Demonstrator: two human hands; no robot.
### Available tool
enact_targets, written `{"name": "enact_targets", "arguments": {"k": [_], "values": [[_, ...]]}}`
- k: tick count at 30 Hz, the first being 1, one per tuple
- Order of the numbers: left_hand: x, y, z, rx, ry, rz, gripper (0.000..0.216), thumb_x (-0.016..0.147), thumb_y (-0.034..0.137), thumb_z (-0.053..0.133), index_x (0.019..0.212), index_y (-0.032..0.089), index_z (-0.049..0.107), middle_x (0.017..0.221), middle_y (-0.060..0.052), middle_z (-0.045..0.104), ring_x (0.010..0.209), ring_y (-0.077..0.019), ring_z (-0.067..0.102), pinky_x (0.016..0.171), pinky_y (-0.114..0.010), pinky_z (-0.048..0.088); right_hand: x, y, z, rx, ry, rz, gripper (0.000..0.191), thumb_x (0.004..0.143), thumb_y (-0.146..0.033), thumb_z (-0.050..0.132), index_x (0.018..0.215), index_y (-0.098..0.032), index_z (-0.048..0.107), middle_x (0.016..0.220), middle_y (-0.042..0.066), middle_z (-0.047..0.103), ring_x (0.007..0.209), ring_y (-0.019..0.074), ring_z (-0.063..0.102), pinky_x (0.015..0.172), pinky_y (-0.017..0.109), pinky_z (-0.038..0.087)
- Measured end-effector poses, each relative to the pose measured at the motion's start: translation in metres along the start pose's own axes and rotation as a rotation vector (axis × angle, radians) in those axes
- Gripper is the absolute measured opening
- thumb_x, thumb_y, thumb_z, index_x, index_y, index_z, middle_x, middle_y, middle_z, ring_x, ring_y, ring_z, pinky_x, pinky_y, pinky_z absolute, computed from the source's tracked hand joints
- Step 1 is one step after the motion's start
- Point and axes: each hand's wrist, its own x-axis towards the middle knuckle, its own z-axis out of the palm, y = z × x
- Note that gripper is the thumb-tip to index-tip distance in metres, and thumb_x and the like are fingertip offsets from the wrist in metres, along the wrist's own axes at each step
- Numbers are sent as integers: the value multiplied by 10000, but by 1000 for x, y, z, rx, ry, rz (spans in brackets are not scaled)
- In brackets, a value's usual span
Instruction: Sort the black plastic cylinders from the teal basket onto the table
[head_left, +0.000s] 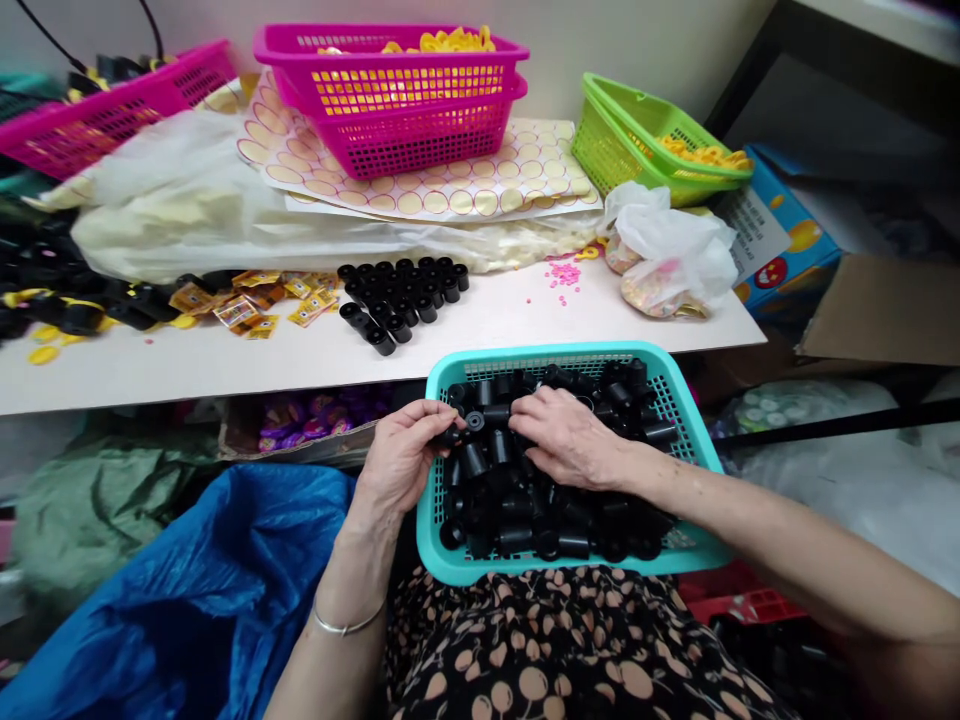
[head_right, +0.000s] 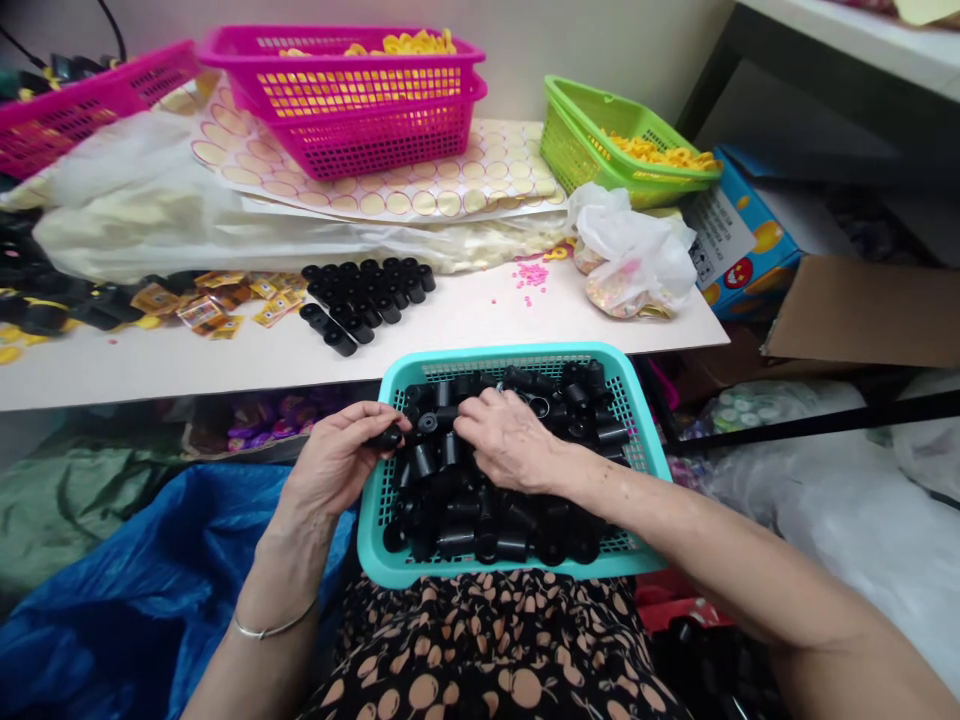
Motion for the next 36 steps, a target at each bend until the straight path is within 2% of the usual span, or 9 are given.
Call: {"name": "enact_targets", "arguments": {"k": [4,6,8,10,14,17,20,25,36], "values": [[0,1,3,-8,-6,2,172,642,219,721,726,106,624,694,-55,652,594,-107,559,509,-191,398,17,-8,7,-79,-57,-276,202,805,-127,470,979,-137,572,1045,108,557,918,235,425,762,386,353],[-1,1,4,-11,-12,1,182,640,224,729,725,104,622,696,-57,653,586,-103,557,492,-184,388,23,-7,11,-67,-63,-275,174,829,-119,435,924,-127,581,941,106,576,882,233,438,765,405,357],[-2,1,6,-20,-20,3,200,639,237,739,728,103,621,696,-54,650,566,-95,552,466,-174,369,23,-4,10,68,-24,-175,147,821,-137,465,908,-123,583,891,101,581,868,230,455,776,416,371],[-3,0,10,-37,-41,3,220,645,261,743,734,101,622,696,-49,645,544,-89,548,446,-169,357,16,0,6,413,77,5,175,799,-181,536,965,-133,569,907,83,587,864,210,486,783,398,404],[-5,-4,23,-95,-107,-34,248,669,305,731,738,90,629,699,-50,634,543,-92,558,447,-171,384,-3,5,-5,1394,287,337,332,774,-255,624,1078,-190,508,971,34,602,833,139,572,757,315,481],[-6,-9,36,-171,-152,-90,244,679,309,727,749,93,635,713,-47,631,590,-98,578,493,-179,433,-13,5,-7,1749,354,430,338,718,-225,686,1019,-191,537,956,24,612,834,127,607,788,313,508],[-7,-14,45,-221,-179,-123,225,658,269,743,767,98,645,728,-43,635,615,-101,590,537,-192,468,-17,4,-4,1802,423,464,337,672,-198,731,961,-183,559,959,27,622,847,127,616,806,305,516],[-7,-18,50,-227,-200,-147,223,665,264,743,776,92,654,737,-50,644,600,-93,593,541,-186,472,-18,1,1,1712,513,496,349,641,-216,769,932,-174,581,920,26,635,838,126,609,787,280,521],[-6,-18,51,-259,-183,-145,254,637,284,771,726,76,655,697,-38,620,562,-88,588,500,-181,467,-22,4,12,1521,522,420,347,688,-232,752,983,-185,576,989,41,636,930,149,611,879,319,473]]}}
